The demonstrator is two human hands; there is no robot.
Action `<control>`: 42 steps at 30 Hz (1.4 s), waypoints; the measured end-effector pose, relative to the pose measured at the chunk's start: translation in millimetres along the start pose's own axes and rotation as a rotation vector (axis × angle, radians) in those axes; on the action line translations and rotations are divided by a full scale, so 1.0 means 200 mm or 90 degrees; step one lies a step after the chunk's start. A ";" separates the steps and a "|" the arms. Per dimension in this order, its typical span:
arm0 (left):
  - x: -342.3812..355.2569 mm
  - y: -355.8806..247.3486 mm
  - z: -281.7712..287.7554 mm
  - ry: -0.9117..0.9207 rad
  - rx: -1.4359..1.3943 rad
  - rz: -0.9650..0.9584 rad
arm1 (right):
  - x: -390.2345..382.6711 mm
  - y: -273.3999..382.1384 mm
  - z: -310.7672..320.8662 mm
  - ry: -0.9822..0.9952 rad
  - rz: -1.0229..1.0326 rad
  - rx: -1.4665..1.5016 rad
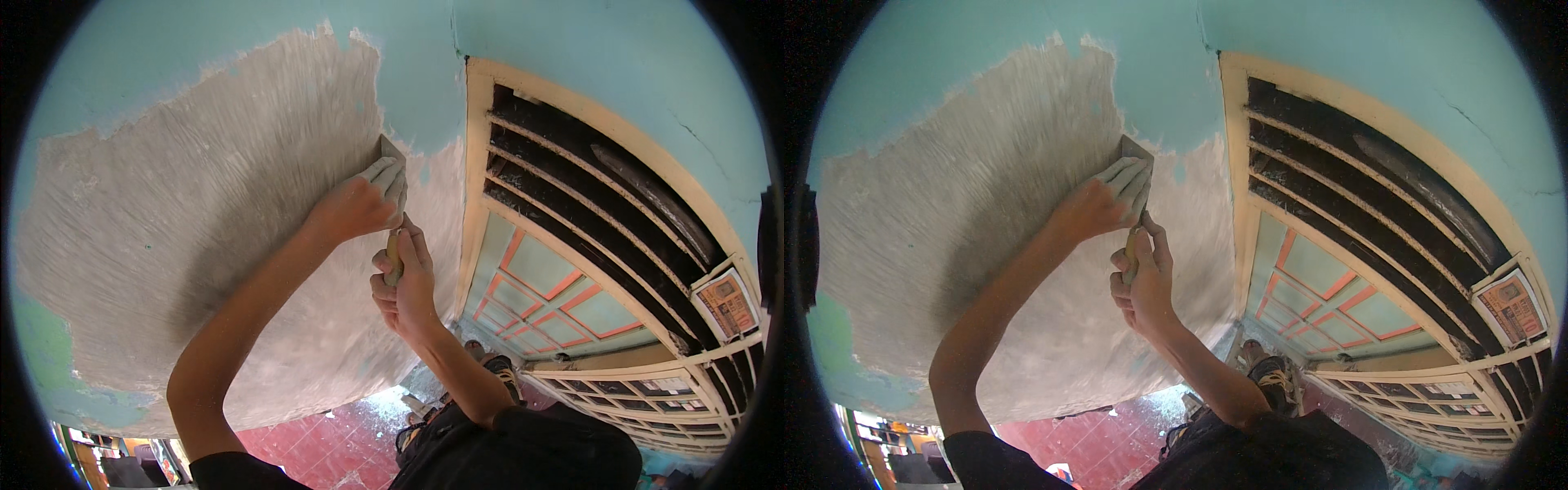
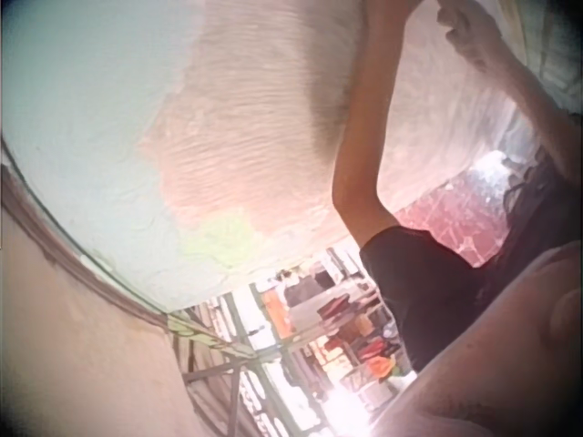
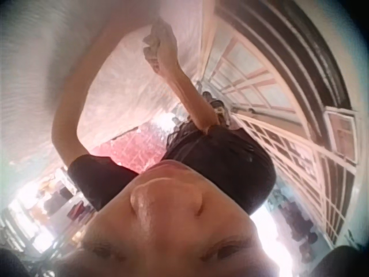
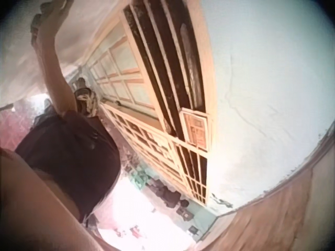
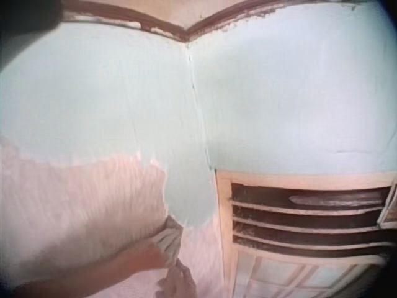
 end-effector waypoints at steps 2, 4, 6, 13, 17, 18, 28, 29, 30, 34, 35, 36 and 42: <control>0.03 0.01 -0.17 -0.059 0.034 0.025 | 0.06 0.01 -0.02 0.028 0.013 0.021; 0.12 0.08 -0.13 -0.078 0.030 0.035 | 0.15 0.09 -0.01 0.030 0.070 0.037; 0.24 0.14 -0.09 -0.043 0.008 0.055 | 0.24 0.17 -0.02 0.079 0.129 0.045; 0.17 -0.09 -0.10 0.127 -0.155 0.184 | 0.11 0.16 0.24 0.007 0.017 -0.111; 0.12 -0.15 0.05 0.009 0.021 0.194 | 0.09 0.10 0.29 0.086 0.001 -0.143; 0.11 -0.14 0.05 0.007 0.026 0.194 | 0.09 0.10 0.28 0.087 0.008 -0.141; 0.09 -0.15 0.02 0.012 0.025 0.222 | 0.17 0.00 0.32 0.086 0.062 -0.140; 0.09 -0.15 0.02 0.013 0.014 0.231 | 0.17 0.00 0.33 0.081 0.066 -0.144; 0.09 -0.12 0.03 0.004 0.019 0.239 | 0.18 0.01 0.30 0.076 0.064 -0.148; 0.19 0.07 0.09 -0.027 0.025 0.286 | 0.24 0.19 0.13 0.073 0.099 -0.135; 0.22 0.12 0.11 -0.027 0.030 0.300 | 0.27 0.23 0.10 0.084 0.116 -0.119; 0.23 0.12 0.10 -0.019 0.028 0.299 | 0.29 0.27 0.10 0.132 0.118 -0.130; 0.20 -0.08 0.03 -0.018 -0.028 0.330 | 0.21 0.19 0.31 0.048 0.053 -0.244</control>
Point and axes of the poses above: each hand's wrist, its own x-axis towards the middle knuckle, its own z-axis out of the back of the hand, y = z × x, the point moved 7 cm from there along x, towards the middle knuckle, and after that the axes turned 4 degrees about x, right-handed, at the moved point
